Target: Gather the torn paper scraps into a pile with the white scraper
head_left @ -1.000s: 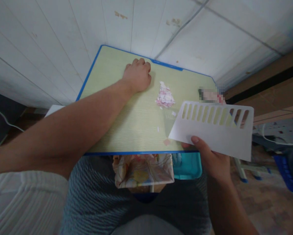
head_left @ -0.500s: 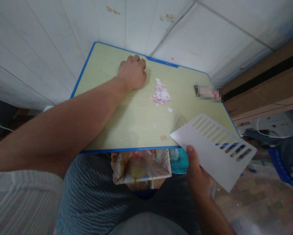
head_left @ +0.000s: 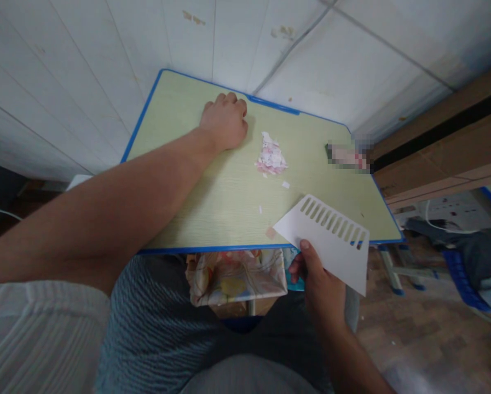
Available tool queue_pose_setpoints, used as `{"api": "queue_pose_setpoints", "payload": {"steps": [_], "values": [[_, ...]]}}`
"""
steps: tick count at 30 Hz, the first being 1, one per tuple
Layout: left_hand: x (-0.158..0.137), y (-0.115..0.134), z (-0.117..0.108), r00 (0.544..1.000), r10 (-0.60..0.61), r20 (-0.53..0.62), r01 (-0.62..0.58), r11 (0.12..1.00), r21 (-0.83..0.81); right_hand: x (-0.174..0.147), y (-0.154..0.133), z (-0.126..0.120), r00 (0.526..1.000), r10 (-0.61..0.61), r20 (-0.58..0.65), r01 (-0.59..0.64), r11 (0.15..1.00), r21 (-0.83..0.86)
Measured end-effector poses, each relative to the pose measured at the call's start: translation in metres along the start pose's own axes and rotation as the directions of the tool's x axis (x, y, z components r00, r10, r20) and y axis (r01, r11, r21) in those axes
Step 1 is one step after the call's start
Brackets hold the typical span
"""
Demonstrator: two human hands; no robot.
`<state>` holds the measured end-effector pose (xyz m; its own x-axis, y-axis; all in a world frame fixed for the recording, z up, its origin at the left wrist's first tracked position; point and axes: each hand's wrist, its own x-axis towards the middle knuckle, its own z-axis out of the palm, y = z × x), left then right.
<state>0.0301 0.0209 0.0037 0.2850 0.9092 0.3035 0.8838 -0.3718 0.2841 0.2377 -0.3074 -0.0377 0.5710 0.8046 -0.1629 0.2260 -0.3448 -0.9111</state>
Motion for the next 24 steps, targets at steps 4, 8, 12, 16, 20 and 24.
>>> {"api": "queue_pose_setpoints", "payload": {"steps": [4,8,12,16,20,24], "values": [[-0.001,0.003,-0.003,1.0,-0.021,0.016,0.021,1.0,-0.011,0.0,-0.003,-0.002,0.995,-0.038,0.088,0.035,0.999,0.031],[0.0,0.003,0.0,0.999,-0.045,0.025,0.046,0.998,-0.035,-0.007,-0.005,-0.003,0.984,-0.072,0.163,0.063,0.996,0.055],[0.002,0.0,0.005,0.999,-0.043,0.001,0.043,0.998,-0.041,-0.01,-0.006,-0.009,0.976,-0.1,0.193,0.095,0.995,0.036],[0.002,-0.001,0.004,0.999,-0.033,-0.007,0.033,0.999,-0.029,-0.005,-0.003,-0.019,0.939,-0.14,0.315,0.161,0.986,-0.042],[0.003,-0.002,0.004,1.0,-0.029,-0.009,0.029,0.999,-0.032,-0.007,-0.004,-0.022,0.955,-0.163,0.247,0.169,0.986,-0.003],[0.006,-0.005,0.009,0.999,-0.05,0.008,0.05,0.993,-0.104,-0.005,-0.006,-0.019,0.964,-0.218,0.153,0.214,0.976,0.043]]}}
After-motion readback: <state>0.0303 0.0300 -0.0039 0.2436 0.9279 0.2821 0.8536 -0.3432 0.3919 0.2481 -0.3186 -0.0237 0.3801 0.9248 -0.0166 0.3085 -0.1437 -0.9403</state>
